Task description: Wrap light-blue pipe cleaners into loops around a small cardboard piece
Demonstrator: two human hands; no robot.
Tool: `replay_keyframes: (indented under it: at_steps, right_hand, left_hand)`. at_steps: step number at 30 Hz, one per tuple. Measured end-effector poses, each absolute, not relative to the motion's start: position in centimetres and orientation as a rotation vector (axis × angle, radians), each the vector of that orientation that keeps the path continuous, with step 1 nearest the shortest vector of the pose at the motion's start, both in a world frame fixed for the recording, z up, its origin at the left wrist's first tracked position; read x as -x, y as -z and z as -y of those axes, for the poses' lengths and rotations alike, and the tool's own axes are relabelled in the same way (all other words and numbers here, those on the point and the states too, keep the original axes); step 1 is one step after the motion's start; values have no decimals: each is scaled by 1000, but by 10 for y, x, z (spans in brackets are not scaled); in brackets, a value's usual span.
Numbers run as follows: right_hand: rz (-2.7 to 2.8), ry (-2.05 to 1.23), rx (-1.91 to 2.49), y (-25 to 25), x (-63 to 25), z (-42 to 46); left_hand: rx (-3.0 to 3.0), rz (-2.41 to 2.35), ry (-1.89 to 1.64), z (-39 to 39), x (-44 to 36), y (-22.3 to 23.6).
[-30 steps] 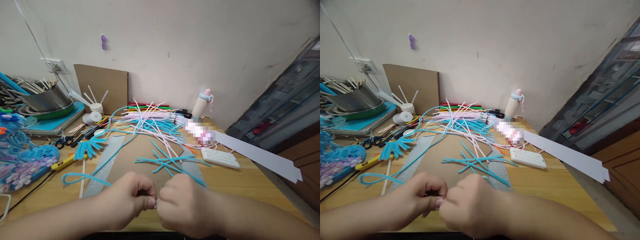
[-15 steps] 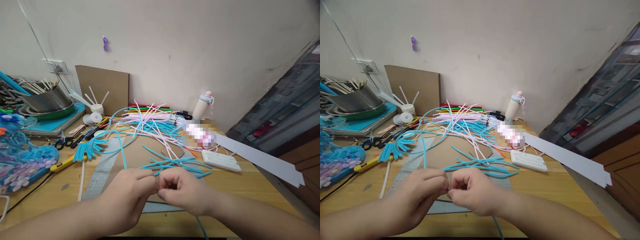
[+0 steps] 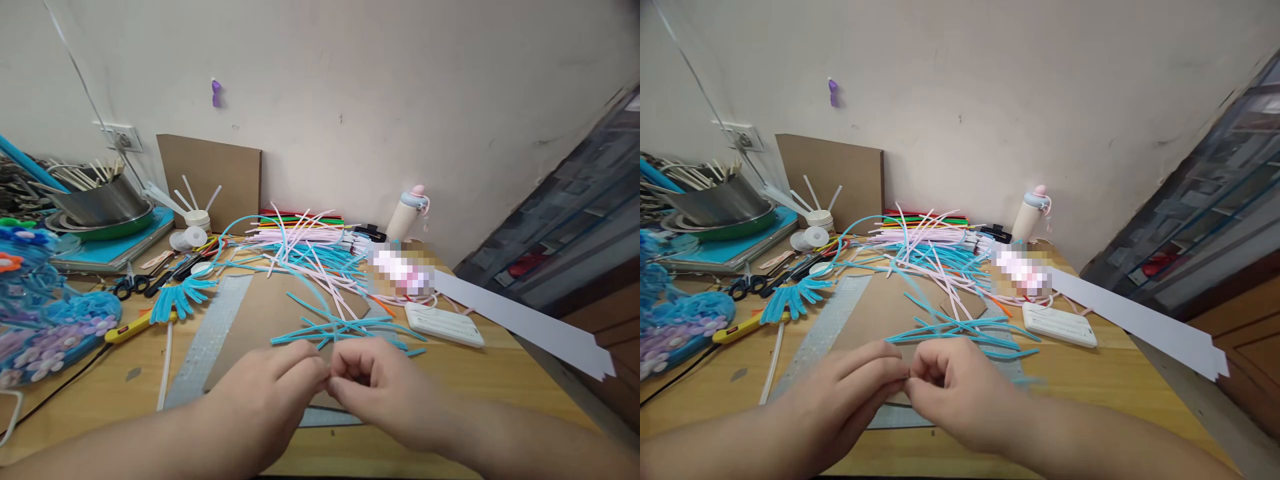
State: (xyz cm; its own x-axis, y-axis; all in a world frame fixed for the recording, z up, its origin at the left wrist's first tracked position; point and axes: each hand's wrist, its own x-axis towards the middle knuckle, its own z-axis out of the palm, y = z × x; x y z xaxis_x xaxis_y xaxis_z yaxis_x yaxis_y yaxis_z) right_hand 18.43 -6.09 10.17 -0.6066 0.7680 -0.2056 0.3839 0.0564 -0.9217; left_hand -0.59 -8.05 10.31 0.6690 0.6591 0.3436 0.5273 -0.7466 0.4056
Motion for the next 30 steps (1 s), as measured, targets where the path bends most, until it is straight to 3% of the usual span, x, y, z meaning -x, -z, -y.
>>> replay_keyframes:
  at_steps: [4,13,23,30]
  right_hand:
    - [1641,-2100,1163,-108,-185,53]
    - [1347,-2486,989,-96,-185,42]
    - [1228,-2602,950,-85,-183,41]
    - [1453,-2380,1079,-76,-175,44]
  left_hand:
    - [-2869,-885,-704,79,10,-100]
    - [-3242,-867,-518,75,15,-101]
    - [-3007,-884,-400,72,8,-93]
    - [-2939,-951,-495,74,2,-89]
